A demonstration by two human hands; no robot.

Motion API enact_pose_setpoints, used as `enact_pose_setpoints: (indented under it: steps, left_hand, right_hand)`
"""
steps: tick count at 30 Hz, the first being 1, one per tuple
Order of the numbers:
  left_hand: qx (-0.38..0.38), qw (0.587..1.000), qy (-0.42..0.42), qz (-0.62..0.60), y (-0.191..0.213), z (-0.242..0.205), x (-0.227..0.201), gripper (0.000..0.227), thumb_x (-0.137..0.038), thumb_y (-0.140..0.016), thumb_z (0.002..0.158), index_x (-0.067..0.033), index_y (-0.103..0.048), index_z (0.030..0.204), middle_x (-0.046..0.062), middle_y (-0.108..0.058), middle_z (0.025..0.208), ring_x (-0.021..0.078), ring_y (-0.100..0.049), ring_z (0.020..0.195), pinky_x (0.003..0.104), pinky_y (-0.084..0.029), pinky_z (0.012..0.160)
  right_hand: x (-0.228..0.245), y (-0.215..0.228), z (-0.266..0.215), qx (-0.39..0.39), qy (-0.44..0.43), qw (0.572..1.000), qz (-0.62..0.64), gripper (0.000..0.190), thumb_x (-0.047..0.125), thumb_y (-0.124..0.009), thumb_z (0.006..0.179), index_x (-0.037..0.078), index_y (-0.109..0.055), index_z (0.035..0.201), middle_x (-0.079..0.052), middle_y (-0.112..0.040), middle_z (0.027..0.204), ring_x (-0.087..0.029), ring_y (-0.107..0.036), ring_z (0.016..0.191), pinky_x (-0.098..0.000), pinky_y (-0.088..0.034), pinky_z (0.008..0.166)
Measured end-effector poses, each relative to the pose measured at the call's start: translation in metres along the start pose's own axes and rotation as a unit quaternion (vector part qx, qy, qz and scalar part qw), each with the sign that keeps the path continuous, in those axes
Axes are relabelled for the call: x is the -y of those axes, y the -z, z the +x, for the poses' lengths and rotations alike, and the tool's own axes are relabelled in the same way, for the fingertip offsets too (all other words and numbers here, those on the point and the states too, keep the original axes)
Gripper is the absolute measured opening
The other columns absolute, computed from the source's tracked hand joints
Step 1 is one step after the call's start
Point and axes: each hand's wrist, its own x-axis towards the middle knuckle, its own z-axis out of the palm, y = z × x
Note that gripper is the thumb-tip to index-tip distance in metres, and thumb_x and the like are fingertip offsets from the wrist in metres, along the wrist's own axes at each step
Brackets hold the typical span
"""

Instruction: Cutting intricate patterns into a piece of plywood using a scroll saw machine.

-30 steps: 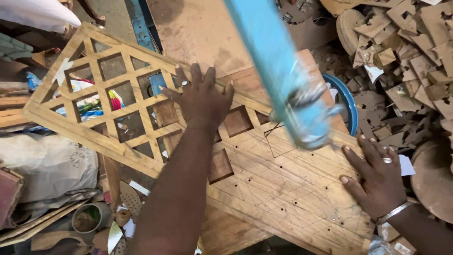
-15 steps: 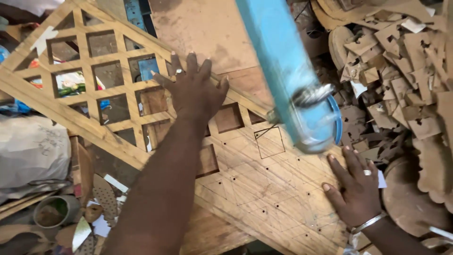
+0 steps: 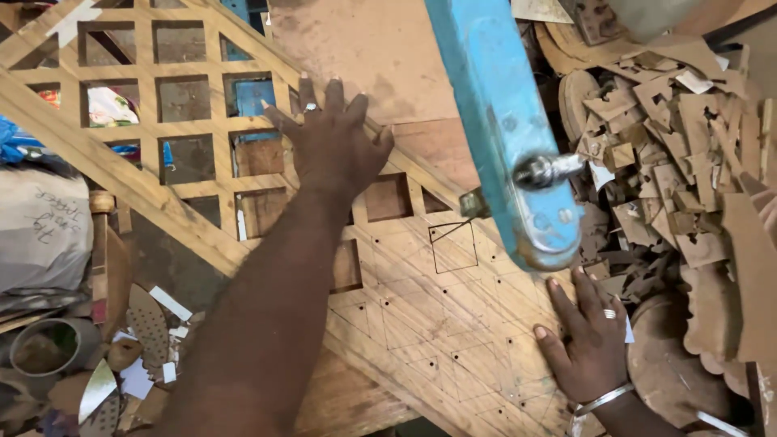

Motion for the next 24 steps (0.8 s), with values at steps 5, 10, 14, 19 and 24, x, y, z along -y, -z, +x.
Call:
enact_pose_setpoints:
  steps: [5,10,14,19,24]
  left_hand:
    - [-0.011,1.0,-0.005,0.014,-0.004,0.004,0.0,0.065,-0.065,-0.048,0.093,-0.0252,-0.05,0.145,0.008,-0.031,0.161,0.039,-0.013,0.153,0.084,-0.005,0.108]
    - [-0.021,1.0,-0.002,0.006,-0.006,0.007,0.001,0.065,-0.065,-0.05,0.093,-0.0264,-0.05,0.146,0.007,-0.032,0.161,0.0385,-0.014,0.153,0.084,-0.005,0.109]
    - [-0.025,1.0,-0.004,0.007,-0.007,0.008,0.001,0.066,-0.065,-0.051,0.092,-0.0278,-0.05,0.146,0.006,-0.032,0.161,0.0373,-0.014,0.153,0.084,-0.005,0.109]
    - [-0.038,0.999,-0.011,0.005,-0.01,0.011,0.001,0.067,-0.066,-0.053,0.092,-0.0268,-0.051,0.146,0.006,-0.033,0.161,0.0383,-0.015,0.153,0.085,-0.005,0.109]
    - [-0.038,0.999,-0.01,0.005,-0.007,0.011,0.001,0.065,-0.065,-0.054,0.091,-0.0265,-0.053,0.143,0.007,-0.035,0.16,0.0385,-0.015,0.153,0.084,-0.005,0.108]
  right_hand:
    - [0.001,-0.001,0.001,0.001,-0.006,1.0,-0.013,0.068,0.044,-0.06,0.086,0.013,-0.054,0.145,-0.023,-0.04,0.158,-0.044,-0.038,0.143,-0.0584,-0.024,0.115]
    - [0.004,-0.001,0.003,-0.003,0.0,1.0,-0.019,0.068,0.044,-0.06,0.085,0.012,-0.054,0.145,-0.024,-0.041,0.157,-0.044,-0.039,0.142,-0.0596,-0.025,0.115]
    - [0.005,0.001,0.005,-0.004,-0.001,1.0,-0.012,0.068,0.043,-0.061,0.085,0.012,-0.055,0.144,-0.025,-0.041,0.156,-0.044,-0.04,0.141,-0.0591,-0.027,0.115]
    - [0.005,0.0,0.005,-0.009,0.001,1.0,-0.009,0.068,0.043,-0.061,0.085,0.011,-0.055,0.144,-0.025,-0.042,0.155,-0.044,-0.041,0.141,-0.0591,-0.027,0.114]
    - [0.004,-0.001,0.006,-0.011,-0.003,1.0,-0.01,0.067,0.043,-0.061,0.086,0.012,-0.055,0.145,-0.024,-0.042,0.156,-0.044,-0.04,0.142,-0.0598,-0.026,0.115]
